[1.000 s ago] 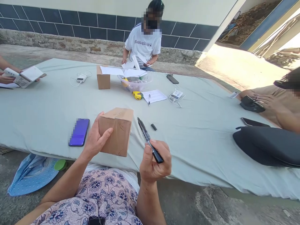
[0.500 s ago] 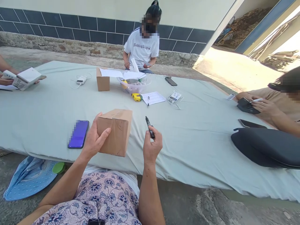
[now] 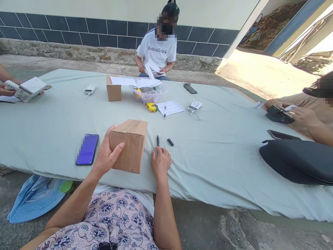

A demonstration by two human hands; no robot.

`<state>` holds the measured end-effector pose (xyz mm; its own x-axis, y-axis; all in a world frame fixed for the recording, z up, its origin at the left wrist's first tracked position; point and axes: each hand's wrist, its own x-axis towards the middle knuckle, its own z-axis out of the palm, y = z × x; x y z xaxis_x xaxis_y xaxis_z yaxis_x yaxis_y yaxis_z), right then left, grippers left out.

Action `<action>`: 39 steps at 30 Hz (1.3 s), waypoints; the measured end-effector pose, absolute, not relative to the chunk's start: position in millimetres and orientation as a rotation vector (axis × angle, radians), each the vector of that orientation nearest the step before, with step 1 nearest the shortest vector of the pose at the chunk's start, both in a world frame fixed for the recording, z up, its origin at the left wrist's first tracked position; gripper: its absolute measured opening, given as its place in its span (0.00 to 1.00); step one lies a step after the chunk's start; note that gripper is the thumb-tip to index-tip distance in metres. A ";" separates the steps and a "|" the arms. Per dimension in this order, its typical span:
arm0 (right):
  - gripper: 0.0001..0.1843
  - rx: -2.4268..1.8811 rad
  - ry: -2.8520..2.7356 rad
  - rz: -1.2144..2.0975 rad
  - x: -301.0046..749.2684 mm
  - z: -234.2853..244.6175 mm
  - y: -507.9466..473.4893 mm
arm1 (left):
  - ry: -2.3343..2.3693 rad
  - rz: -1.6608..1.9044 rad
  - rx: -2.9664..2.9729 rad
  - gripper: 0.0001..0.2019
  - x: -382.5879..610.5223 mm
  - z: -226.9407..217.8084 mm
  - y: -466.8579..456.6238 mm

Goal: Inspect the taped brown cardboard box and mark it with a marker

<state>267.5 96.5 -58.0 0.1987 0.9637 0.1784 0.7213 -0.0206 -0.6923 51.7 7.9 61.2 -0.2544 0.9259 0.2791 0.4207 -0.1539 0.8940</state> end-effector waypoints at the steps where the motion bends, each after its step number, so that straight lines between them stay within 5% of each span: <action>1: 0.21 -1.775 -1.575 0.475 268.2 -55.3 96.4 | 1.646 1.399 1.522 0.38 51.7 61.2 7.8; 13: 0.60 -0.941 -1.558 1.315 254.3 1.8 43.4 | 1.631 1.446 1.493 0.37 55.4 58.5 13.0; 19: 0.47 -0.909 -1.414 1.283 235.0 2.5 45.8 | 1.470 1.480 1.358 0.34 54.9 53.4 15.3; 28: 0.45 -1.024 -1.248 1.132 211.8 11.9 42.1 | 1.333 1.444 1.386 0.32 41.6 44.6 21.4; 33: 0.42 -1.054 -1.193 1.138 207.9 13.5 43.5 | 1.971 1.458 1.331 0.29 -22.5 38.9 25.9; 36: 0.41 -1.059 -1.186 1.122 206.5 11.1 46.1 | 2.613 0.896 1.198 0.27 -66.1 31.2 20.2; 39: 0.40 -1.060 -1.168 1.109 202.8 6.5 47.9 | 2.748 0.665 1.049 0.24 -88.7 19.6 11.5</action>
<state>202.8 47.9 6.5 0.0583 0.9883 0.1409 -0.0892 0.1457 -0.9853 -88.7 11.5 19.6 -0.7510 0.6591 0.0386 0.6039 0.6621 0.4438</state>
